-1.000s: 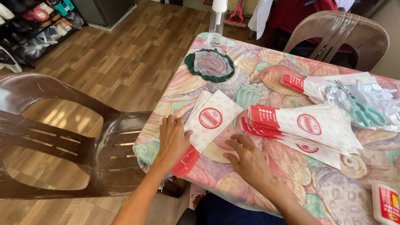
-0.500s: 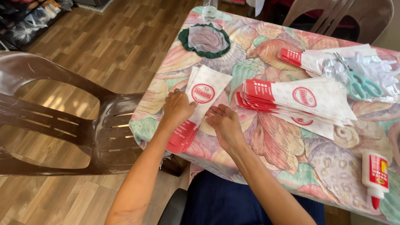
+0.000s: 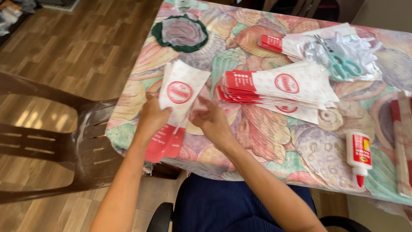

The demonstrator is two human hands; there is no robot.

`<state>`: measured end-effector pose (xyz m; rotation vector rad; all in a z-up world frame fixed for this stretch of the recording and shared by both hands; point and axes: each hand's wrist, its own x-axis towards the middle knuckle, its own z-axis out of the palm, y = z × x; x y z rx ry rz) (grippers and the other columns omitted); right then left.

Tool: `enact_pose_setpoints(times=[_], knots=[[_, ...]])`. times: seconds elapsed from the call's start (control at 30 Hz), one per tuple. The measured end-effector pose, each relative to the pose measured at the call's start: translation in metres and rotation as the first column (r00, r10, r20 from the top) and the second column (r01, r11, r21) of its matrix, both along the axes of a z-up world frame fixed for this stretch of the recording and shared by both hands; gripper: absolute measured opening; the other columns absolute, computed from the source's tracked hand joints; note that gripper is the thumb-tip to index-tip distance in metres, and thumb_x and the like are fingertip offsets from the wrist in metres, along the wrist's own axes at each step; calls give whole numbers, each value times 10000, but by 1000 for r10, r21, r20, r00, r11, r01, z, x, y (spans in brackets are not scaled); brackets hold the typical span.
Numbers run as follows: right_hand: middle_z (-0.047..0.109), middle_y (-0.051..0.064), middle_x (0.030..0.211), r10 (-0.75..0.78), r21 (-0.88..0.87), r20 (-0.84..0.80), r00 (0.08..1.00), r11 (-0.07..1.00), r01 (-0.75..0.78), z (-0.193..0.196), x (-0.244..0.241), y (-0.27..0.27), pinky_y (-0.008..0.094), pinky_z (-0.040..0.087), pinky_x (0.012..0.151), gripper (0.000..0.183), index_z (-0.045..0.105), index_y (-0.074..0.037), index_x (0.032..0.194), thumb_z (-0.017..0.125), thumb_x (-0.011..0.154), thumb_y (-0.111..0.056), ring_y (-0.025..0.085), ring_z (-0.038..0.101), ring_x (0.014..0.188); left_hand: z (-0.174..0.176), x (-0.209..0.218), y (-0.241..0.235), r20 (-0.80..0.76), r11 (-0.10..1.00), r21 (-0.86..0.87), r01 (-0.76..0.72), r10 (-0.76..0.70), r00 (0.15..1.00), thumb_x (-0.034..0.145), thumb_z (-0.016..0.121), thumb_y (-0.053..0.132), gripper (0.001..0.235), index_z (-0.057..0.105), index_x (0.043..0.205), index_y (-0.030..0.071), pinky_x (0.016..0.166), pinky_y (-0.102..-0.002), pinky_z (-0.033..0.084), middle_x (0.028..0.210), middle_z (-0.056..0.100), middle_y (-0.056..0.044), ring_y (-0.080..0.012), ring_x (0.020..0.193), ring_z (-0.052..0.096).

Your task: Applying glue to paper food wrappers and folding them into shape at a table.

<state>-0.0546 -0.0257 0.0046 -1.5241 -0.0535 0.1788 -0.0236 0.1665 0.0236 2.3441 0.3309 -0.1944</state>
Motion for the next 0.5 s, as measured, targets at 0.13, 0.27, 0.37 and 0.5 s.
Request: enact_pose_setpoints(times=[0.13, 0.27, 0.37, 0.5], knots=[[662, 307, 1164, -27, -361, 611, 791, 880, 309, 27, 49, -106, 551, 459, 1071, 501, 601, 62, 1303, 804, 853, -23, 512, 622, 1183, 48, -28, -11, 14, 995, -102, -20, 21, 1000, 906, 680, 186, 590, 449, 1397, -47, 1115, -581, 416, 1366, 591, -335, -488, 1347, 520], [517, 213, 1389, 105, -728, 591, 800, 497, 472, 34, 106, -204, 619, 284, 1072, 484, 508, -73, 1423, 594, 1023, -332, 431, 462, 1293, 26, -13, 10, 191, 999, -30, -11, 17, 981, 899, 682, 108, 476, 556, 1341, -19, 944, -526, 493, 1218, 690, -243, -434, 1173, 628], [274, 165, 1678, 167, -949, 270, 948, 215, 232, 6, 104, -222, 650, 60, 1223, 669, 299, -197, 1622, 284, 1076, -583, 403, 204, 1541, 37, -11, -1, 333, 999, -6, 48, -43, 942, 922, 671, 68, 391, 605, 1293, -35, 879, -518, 517, 1157, 697, -237, -440, 1104, 654], [105, 22, 1746, 113, -987, 67, 991, 150, 49, -17, 110, -227, 593, -32, 1264, 699, 195, -387, 1658, 191, 1046, -725, 351, 21, 1593, 65, -15, -29, 571, 985, 43, 165, -160, 805, 935, 657, -12, 361, 592, 1270, -131, 861, -621, 515, 1074, 645, -369, -577, 1067, 624]])
